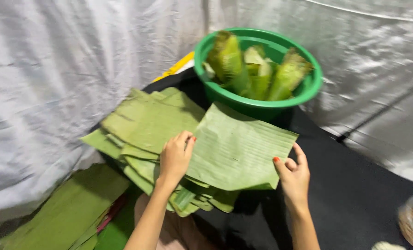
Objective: Cleaning banana leaves with a cloth and folding them into cone shapes, secured with small wooden sticks.
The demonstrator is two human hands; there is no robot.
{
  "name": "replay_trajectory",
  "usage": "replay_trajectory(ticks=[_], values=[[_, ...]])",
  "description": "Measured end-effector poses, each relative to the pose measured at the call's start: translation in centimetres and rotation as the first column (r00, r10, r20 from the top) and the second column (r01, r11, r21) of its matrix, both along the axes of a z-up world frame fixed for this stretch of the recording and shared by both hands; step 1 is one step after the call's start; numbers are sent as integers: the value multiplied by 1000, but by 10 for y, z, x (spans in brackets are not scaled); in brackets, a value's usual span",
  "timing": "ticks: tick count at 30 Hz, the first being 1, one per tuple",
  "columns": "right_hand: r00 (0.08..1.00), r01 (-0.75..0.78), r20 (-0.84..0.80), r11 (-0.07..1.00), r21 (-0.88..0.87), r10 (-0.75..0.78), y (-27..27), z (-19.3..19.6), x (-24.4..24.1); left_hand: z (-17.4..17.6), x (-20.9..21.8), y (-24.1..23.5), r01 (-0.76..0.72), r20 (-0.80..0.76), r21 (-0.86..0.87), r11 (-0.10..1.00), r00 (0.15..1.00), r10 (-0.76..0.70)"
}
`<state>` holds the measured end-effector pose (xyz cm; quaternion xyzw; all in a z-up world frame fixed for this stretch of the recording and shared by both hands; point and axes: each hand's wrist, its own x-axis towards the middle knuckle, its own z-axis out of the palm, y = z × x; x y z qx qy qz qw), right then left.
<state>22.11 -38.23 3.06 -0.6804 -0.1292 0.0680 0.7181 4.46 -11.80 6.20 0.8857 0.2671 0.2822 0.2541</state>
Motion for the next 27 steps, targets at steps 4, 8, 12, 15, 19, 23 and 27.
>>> replay_trajectory(ticks=[4, 8, 12, 15, 19, 23, 27], values=[[995, 101, -16, 993, -67, -103, -91, 17, -8, 1, 37, -73, 142, 29, -78, 987, 990, -140], [977, 204, -44, 975, -84, -208, -178, 1, -4, -13, 65, -140, 302, -12, -47, 952, 953, -303], [958, 270, -66, 955, -127, -279, -238, -22, 1, -43, 80, -188, 387, -40, -39, 921, 921, -388], [956, 276, -65, 951, -137, -287, -261, -46, 3, -64, 81, -209, 393, -82, 4, 920, 917, -391], [952, 279, -56, 929, -244, -301, -258, -47, -6, -90, 79, -219, 377, -95, 98, 921, 925, -368], [930, 369, 218, 739, -563, -297, -251, -53, -9, -98, 77, -223, 317, -52, 241, 917, 948, -314], [830, 523, 554, 432, -734, -63, -246, -50, -18, -88, 75, -230, 314, -15, 309, 898, 945, -326]])
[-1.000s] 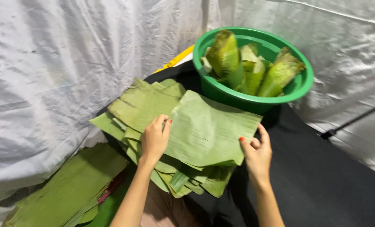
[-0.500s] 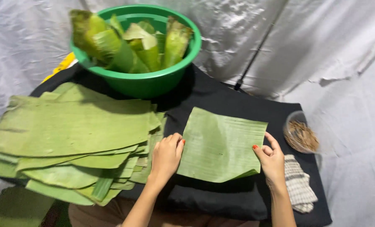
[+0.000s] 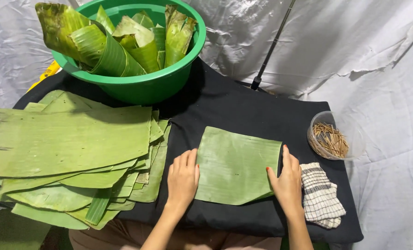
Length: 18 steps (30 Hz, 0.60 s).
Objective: Cleaning banana leaves with a cloth and folding them into cone shapes, secured with small wooden sticks.
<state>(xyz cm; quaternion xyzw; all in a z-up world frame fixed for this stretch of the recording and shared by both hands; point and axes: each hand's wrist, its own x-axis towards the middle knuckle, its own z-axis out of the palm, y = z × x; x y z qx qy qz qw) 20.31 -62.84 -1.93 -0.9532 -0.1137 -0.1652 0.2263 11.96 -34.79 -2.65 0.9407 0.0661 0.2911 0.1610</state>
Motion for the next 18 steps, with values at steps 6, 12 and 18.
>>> replay_trajectory(ticks=[6, 12, 18], values=[[958, -211, -232, 962, -175, 168, 31, 29, -13, -9, 6, -22, 168, -46, 37, 985, 985, -166], [959, -144, -268, 968, -206, 86, 74, 3, -38, -38, 4, -32, 97, -178, 48, 994, 980, -87], [988, -34, -155, 945, -324, -18, 71, -38, -38, -52, 0, -37, 29, -238, 106, 994, 971, -3]])
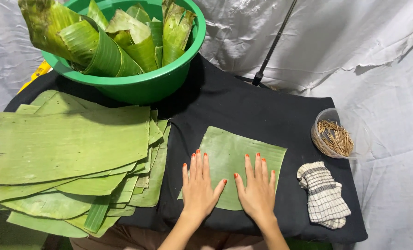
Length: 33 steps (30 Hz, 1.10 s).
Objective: Cleaning banana leaves with a cloth and folding them into cone shapes, secured with small wooden sticks.
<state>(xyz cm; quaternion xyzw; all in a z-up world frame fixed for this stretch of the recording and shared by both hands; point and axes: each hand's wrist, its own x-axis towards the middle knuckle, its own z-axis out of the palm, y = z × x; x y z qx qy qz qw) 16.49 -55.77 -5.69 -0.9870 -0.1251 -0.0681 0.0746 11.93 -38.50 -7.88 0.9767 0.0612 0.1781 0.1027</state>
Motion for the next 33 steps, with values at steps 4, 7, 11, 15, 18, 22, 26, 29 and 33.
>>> replay_trajectory(ticks=[4, 7, 11, 15, 18, 22, 26, 29, 33], values=[[997, -21, -69, 998, 55, 24, -15, 7, 14, 2, 6, 3, 8, 9, 46, 999, 1000, -8], [991, -44, -123, 997, 57, 51, -21, 17, 26, 10, 22, 10, 93, 15, 107, 990, 995, -95], [921, -3, -388, 999, 54, 24, -28, 38, 44, 28, 39, 18, 158, -370, -143, 977, 907, -201], [920, -77, -379, 994, 77, 101, -39, 41, 67, 29, 39, 26, 137, -365, -138, 981, 914, -179], [919, -55, -386, 996, 69, 78, -39, 41, 74, 37, 26, 30, 94, -351, -151, 984, 926, -142], [923, -18, -383, 997, 80, 48, -32, 44, 61, 36, 23, 29, 76, -328, -165, 983, 936, -127], [962, -61, -266, 998, 8, 61, -14, 19, 31, 21, 22, 24, 63, -152, -104, 993, 985, -78], [978, -179, -104, 984, 7, 179, 18, 1, 4, 15, 23, 22, 56, 39, -26, 998, 998, -55], [960, -226, -129, 960, 163, 248, 59, 6, -8, 11, 24, 24, 57, 30, -64, 996, 998, -55]])
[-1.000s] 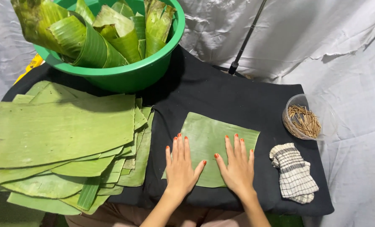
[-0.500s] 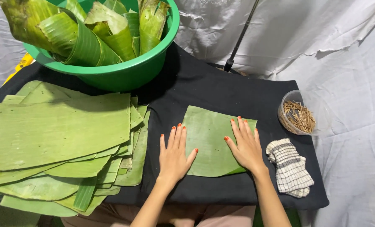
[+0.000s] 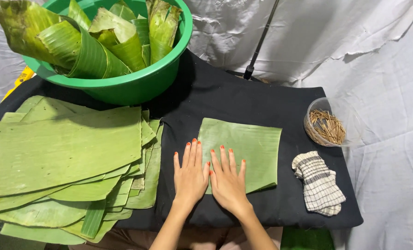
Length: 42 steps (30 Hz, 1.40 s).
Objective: Cleaning banana leaves with a cloth and folding them into cone shapes, secured with small wooden sticks.
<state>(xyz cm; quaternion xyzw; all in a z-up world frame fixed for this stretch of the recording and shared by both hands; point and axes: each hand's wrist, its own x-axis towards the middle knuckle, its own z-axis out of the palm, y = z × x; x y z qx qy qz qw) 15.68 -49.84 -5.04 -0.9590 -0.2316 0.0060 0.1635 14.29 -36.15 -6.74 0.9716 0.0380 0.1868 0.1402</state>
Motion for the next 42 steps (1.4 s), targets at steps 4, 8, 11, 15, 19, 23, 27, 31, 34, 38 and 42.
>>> replay_trajectory(ticks=[4, 8, 11, 15, 19, 23, 27, 31, 34, 38, 42], values=[[996, 89, 15, 996, 5, -89, -15, 1, 7, -1, 1, 1, 3, -9, 9, 1000, 1000, -3], [970, 234, 97, 967, -97, -225, -54, -8, 13, -2, -4, 1, -5, 0, 21, 1000, 1000, 5], [983, 173, 76, 981, -82, -167, -74, 2, 25, -5, -12, 5, 17, -15, 71, 997, 1000, -16], [995, 67, 80, 996, -66, -61, -79, 8, 36, -16, -23, 10, 36, -110, 139, 990, 994, -21], [992, 81, 103, 993, -88, -72, -68, -4, 30, -8, -3, 11, -42, -41, 93, 995, 998, 45], [975, 133, 188, 988, -76, -117, -57, -7, 19, -4, 16, 16, -58, -17, 15, 998, 998, 58], [971, 127, 212, 990, -56, -113, -56, -3, 15, 9, 18, 20, -28, -27, -3, 1000, 999, 27], [977, 143, 161, 990, -21, -138, -55, 8, 15, 16, 18, 20, -26, -53, -13, 1000, 998, 26], [978, 151, 139, 987, 50, -157, -55, 13, 13, 16, 17, 21, -26, -69, -20, 999, 997, 25], [978, 152, 137, 986, 67, -160, -58, 9, 15, 13, 19, 21, -18, -65, -21, 1000, 998, 16], [976, 154, 148, 987, 39, -158, -56, 10, 13, 15, 17, 21, -12, -50, -10, 1000, 999, 12]])
